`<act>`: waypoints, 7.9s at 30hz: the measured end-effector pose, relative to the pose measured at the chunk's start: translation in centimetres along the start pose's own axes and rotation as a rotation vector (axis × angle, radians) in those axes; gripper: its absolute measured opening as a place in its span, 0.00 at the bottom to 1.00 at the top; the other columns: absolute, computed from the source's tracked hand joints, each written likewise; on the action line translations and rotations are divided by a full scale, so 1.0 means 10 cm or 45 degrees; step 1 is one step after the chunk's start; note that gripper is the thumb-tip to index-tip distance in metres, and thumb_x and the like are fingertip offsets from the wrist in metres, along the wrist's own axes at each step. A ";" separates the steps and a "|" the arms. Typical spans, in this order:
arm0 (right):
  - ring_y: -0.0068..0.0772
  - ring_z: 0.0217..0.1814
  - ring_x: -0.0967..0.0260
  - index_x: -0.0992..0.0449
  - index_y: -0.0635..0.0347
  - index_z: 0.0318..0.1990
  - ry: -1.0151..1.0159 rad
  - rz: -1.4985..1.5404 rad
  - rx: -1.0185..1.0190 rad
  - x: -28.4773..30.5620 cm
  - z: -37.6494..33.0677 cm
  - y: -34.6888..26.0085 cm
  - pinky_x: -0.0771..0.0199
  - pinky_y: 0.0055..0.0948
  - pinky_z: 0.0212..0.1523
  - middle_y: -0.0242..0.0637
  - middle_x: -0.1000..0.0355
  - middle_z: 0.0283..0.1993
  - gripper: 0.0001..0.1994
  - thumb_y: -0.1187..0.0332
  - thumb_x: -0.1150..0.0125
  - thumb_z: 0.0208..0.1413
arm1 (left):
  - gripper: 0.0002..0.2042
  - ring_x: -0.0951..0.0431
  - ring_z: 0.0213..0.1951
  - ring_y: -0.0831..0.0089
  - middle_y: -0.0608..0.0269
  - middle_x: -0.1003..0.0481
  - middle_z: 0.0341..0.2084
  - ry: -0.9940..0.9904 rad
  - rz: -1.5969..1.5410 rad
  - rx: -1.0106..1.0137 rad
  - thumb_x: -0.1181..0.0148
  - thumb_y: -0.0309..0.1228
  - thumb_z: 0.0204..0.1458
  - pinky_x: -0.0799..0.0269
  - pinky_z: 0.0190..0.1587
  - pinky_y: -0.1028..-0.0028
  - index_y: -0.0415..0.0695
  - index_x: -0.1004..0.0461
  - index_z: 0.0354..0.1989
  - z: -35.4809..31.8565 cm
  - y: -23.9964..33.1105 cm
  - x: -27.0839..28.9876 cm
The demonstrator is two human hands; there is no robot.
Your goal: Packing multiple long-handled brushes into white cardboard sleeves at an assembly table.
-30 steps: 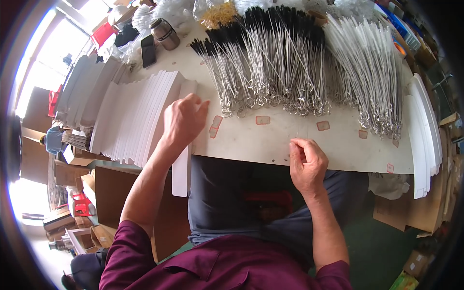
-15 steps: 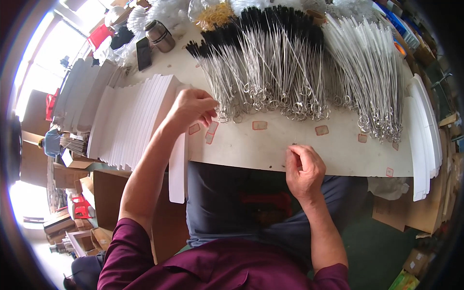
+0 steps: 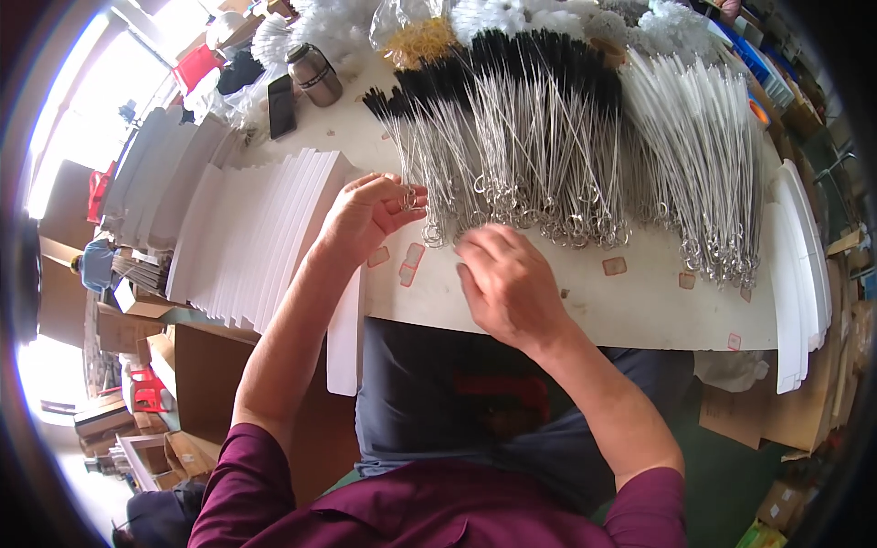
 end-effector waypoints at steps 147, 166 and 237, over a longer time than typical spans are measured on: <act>0.09 0.18 0.57 0.24 0.65 0.40 1.171 1.052 -1.192 1.70 -2.12 1.43 0.56 0.19 0.18 0.16 0.49 0.20 0.17 0.57 0.46 0.74 | 0.14 0.17 0.26 0.65 0.50 0.20 0.26 -0.325 1.252 -0.086 0.39 0.29 0.56 0.17 0.28 0.67 0.27 0.23 0.42 0.43 -1.36 -3.49; 0.08 0.17 0.56 0.24 0.63 0.39 1.133 1.029 -1.132 1.69 -2.10 1.46 0.54 0.18 0.16 0.17 0.48 0.19 0.17 0.58 0.47 0.74 | 0.07 0.18 0.28 0.71 0.54 0.20 0.29 -0.472 0.668 -0.224 0.35 0.26 0.58 0.17 0.31 0.71 0.35 0.25 0.32 0.28 -1.29 -3.38; 0.12 0.19 0.46 0.23 0.69 0.50 -0.289 1.493 -1.293 0.49 -1.43 0.08 0.44 0.17 0.18 0.24 0.38 0.22 0.23 0.55 0.56 0.77 | 0.05 0.20 0.28 0.78 0.63 0.21 0.24 -0.264 1.211 -0.574 0.38 0.24 0.62 0.22 0.32 0.75 0.37 0.25 0.34 -0.64 0.27 -1.46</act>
Point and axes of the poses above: each hand's wrist, its own z-axis towards the middle knuckle, its own x-axis out of the back of the hand, y = z × x, the point moved 7 cm from there along z, towards the middle knuckle
